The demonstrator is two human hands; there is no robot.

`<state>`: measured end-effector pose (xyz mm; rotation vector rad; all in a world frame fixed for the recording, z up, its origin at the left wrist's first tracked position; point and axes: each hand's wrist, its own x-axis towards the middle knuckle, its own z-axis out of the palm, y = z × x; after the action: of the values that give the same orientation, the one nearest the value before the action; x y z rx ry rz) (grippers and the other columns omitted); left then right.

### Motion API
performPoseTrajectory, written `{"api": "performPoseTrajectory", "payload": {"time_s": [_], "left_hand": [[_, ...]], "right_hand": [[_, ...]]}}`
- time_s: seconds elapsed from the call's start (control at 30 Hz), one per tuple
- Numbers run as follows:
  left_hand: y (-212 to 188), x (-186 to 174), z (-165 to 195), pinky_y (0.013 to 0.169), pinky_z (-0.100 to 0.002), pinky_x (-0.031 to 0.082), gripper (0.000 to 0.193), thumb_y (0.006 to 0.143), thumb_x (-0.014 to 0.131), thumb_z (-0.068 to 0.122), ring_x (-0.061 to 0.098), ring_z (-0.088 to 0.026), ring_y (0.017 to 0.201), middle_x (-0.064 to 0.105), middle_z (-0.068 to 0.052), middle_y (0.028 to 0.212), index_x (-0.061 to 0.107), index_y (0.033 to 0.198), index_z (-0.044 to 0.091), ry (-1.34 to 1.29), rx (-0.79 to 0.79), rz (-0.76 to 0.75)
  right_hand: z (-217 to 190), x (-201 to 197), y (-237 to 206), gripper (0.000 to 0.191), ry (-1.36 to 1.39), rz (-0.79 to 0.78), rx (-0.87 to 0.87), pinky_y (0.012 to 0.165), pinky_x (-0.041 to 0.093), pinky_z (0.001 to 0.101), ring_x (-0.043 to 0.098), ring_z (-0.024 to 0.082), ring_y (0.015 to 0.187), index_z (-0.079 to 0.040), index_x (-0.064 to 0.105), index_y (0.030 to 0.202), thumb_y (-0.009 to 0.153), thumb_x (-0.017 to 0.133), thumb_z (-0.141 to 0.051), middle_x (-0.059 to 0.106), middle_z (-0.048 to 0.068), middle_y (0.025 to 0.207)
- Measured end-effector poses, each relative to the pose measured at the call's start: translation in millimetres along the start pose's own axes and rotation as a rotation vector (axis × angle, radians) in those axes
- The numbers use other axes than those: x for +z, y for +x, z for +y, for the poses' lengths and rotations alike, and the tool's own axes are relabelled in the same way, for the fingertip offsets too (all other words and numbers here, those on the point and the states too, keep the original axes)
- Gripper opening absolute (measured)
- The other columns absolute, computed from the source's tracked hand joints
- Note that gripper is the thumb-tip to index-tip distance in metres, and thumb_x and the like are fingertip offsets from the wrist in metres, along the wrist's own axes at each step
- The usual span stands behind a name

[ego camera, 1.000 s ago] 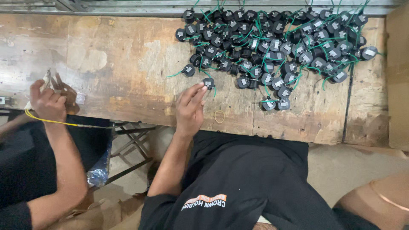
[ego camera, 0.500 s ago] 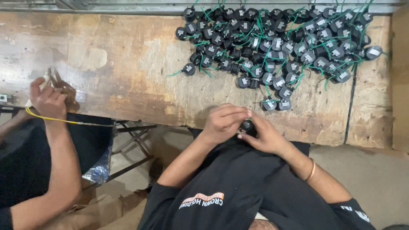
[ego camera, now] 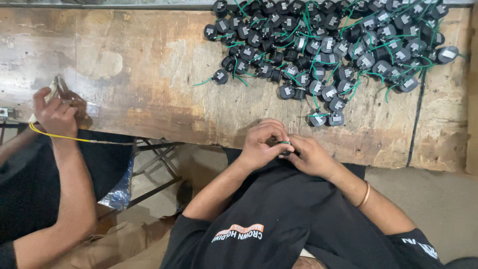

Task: The person sits at a factory workbench and handles black plug-shaped components with green wires one at a time, picking each from a large pile, working on it with both hands, and setting it back on the bench. A coworker beside them uses pliers on similar components.

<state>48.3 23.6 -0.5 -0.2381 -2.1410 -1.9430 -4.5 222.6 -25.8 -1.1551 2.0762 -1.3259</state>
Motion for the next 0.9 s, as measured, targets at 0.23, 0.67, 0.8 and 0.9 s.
{"api": "performPoseTrajectory", "payload": {"time_s": [0.23,0.67,0.8,0.9], "left_hand": [[-10,-98,-33,0.080,-0.026,0.052,0.015,0.094,0.076,0.015,0.063,-0.014,0.089,0.068,-0.005,0.099,0.067,0.085,0.006,0.093,-0.066,0.690],[45,-103,-51,0.089,-0.031,0.059,0.028,0.103,0.067,0.003,0.072,-0.016,0.094,0.077,-0.012,0.102,0.062,0.130,-0.002,0.037,0.108,0.723],[19,-51,-33,0.089,-0.035,0.062,0.036,0.102,0.066,0.001,0.076,-0.021,0.091,0.076,-0.013,0.095,0.053,0.135,0.004,-0.239,0.214,0.578],[18,-1,-19,0.085,-0.036,0.064,0.015,0.102,0.066,0.001,0.077,-0.022,0.096,0.077,-0.012,0.101,0.066,0.117,0.003,-0.444,0.040,0.242]], "right_hand": [[-26,-11,11,0.030,0.196,0.080,-0.241,0.095,0.058,0.0395,0.074,0.031,0.112,-0.007,0.063,0.113,0.087,0.075,0.001,0.074,0.011,0.117],[-8,-6,5,0.047,0.280,0.266,-0.104,0.097,0.055,0.0359,0.070,0.021,0.107,-0.005,0.057,0.133,0.088,0.071,0.003,0.069,0.010,0.123],[3,-1,5,0.064,0.447,0.260,0.043,0.095,0.054,0.0350,0.067,0.018,0.102,-0.003,0.046,0.144,0.087,0.075,-0.003,0.066,0.009,0.120],[12,1,2,0.082,0.139,0.279,0.013,0.091,0.052,0.0373,0.063,0.024,0.104,0.000,0.040,0.148,0.078,0.082,-0.005,0.061,0.014,0.120]]}}
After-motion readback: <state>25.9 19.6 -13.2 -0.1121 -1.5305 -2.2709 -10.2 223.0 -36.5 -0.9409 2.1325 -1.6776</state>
